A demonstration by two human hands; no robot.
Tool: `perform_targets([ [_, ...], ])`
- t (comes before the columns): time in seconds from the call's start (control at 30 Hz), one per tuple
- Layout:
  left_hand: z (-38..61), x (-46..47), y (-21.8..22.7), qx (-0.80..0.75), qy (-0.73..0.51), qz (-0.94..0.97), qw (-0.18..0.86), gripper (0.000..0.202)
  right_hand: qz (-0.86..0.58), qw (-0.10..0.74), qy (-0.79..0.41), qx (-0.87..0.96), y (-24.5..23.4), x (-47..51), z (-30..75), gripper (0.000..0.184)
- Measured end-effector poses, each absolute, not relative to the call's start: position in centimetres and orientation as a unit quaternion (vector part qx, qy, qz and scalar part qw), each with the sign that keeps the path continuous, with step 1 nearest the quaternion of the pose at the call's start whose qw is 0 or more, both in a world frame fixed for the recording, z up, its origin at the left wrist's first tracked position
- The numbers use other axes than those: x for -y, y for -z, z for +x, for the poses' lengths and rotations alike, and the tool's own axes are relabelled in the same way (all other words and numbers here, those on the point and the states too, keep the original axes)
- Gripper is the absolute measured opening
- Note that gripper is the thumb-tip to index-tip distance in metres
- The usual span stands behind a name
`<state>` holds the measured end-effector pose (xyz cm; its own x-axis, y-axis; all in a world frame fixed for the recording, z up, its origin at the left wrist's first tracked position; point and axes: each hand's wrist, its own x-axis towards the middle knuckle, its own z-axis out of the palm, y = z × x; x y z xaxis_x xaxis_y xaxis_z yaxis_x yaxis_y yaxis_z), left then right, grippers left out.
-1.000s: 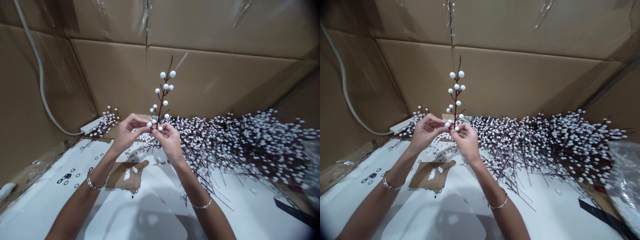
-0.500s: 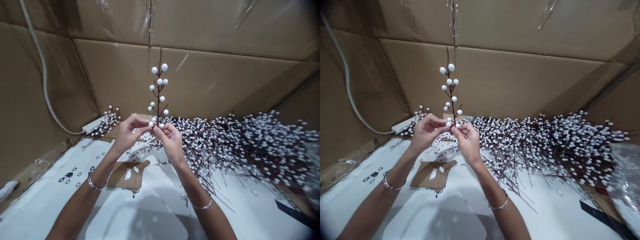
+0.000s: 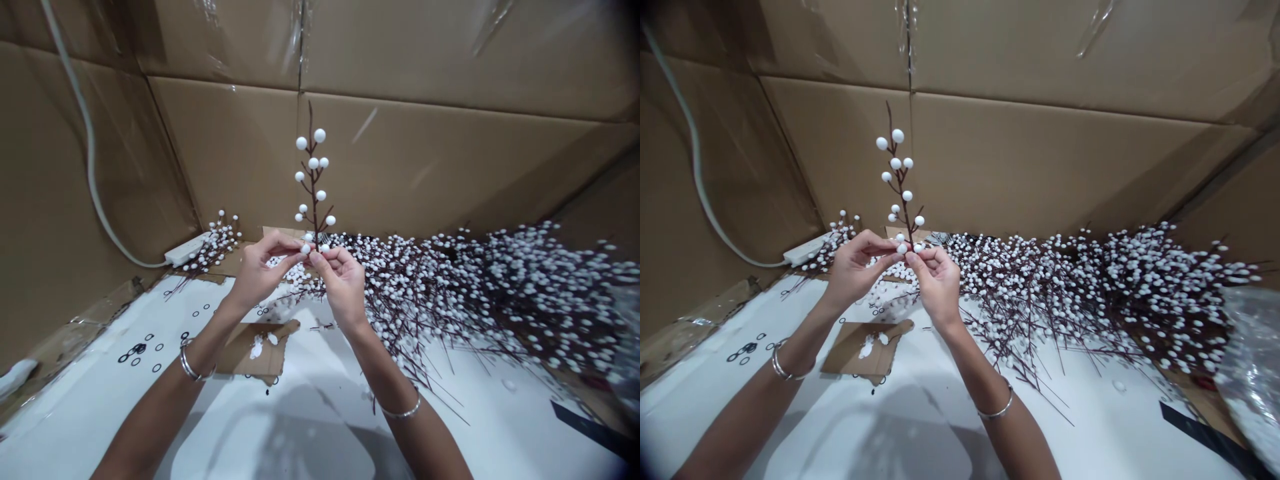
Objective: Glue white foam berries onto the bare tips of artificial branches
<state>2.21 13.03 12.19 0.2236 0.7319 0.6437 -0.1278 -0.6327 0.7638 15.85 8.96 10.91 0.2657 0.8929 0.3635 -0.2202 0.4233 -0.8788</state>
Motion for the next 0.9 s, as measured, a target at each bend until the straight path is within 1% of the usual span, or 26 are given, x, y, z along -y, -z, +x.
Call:
perform_targets([
  [0.1, 2.1, -13.2, -12.4, -0.211, -0.569, 0.697, 0.383, 0.019, -0.364, 0.704, -0.404, 0.457, -10.9, -9.1, 16.1, 0.027],
  [0.23, 1.7, -13.5, -12.6, -0.232, -0.539, 0.689, 0.425, 0.041, -0.378, 0.715, -0.390, 0.441, -10.6, -9.6, 16.3, 0.024],
  [0.27, 1.7, -13.6, -12.6, -0.254, -0.513, 0.697, 0.431, 0.041, -0.377, 0.717, -0.391, 0.437, -10.4, -9.8, 16.3, 0.023],
  [0.33, 1.7, -13.6, -12.3, -0.285, -0.436, 0.733, 0.438, 0.030, -0.371, 0.718, -0.405, 0.427, -10.0, -10.0, 16.2, 0.022],
  [0.4, 1.9, -13.7, -11.8, -0.278, -0.373, 0.766, 0.444, 0.021, -0.370, 0.714, -0.424, 0.417, -9.7, -10.2, 16.1, 0.023],
  [0.47, 2.1, -13.8, -11.4, -0.255, -0.364, 0.772, 0.455, 0.019, -0.374, 0.697, -0.442, 0.422, -9.7, -10.3, 16.2, 0.026],
  [0.53, 2.0, -14.1, -11.4, -0.249, -0.384, 0.756, 0.468, 0.019, -0.374, 0.659, -0.460, 0.463, -9.8, -10.4, 16.5, 0.030],
  [0.6, 1.5, -14.4, -11.7, -0.261, -0.408, 0.739, 0.468, 0.020, -0.379, 0.612, -0.449, 0.529, -9.7, -10.6, 17.0, 0.040],
  [0.63, 1.2, -14.5, -12.0, -0.271, -0.418, 0.734, 0.461, 0.020, -0.394, 0.581, -0.426, 0.571, -9.4, -10.7, 17.2, 0.045],
  [0.67, 0.7, -14.7, -12.4, -0.285, -0.426, 0.732, 0.448, 0.020, -0.418, 0.538, -0.397, 0.615, -9.1, -10.9, 17.4, 0.045],
  [0.7, 0.3, -14.8, -12.8, -0.301, -0.432, 0.732, 0.432, 0.021, -0.446, 0.477, -0.365, 0.663, -8.6, -11.0, 17.5, 0.043],
  [0.77, -0.6, -14.9, -13.4, -0.325, -0.441, 0.736, 0.399, 0.021, -0.505, 0.290, -0.319, 0.748, -7.4, -11.2, 17.4, 0.036],
  [0.8, -1.0, -14.9, -13.7, -0.330, -0.448, 0.737, 0.384, 0.022, -0.528, 0.192, -0.306, 0.769, -6.7, -11.3, 17.2, 0.033],
  [0.83, -1.2, -14.9, -13.9, -0.331, -0.456, 0.737, 0.373, 0.022, -0.545, 0.113, -0.299, 0.775, -6.1, -11.4, 17.0, 0.031],
  [0.87, -1.5, -14.9, -14.0, -0.329, -0.466, 0.737, 0.363, 0.022, -0.559, 0.060, -0.296, 0.772, -5.5, -11.6, 16.7, 0.028],
  [0.9, -1.6, -14.8, -14.1, -0.325, -0.474, 0.737, 0.356, 0.022, -0.570, 0.030, -0.296, 0.766, -5.0, -11.7, 16.6, 0.025],
])
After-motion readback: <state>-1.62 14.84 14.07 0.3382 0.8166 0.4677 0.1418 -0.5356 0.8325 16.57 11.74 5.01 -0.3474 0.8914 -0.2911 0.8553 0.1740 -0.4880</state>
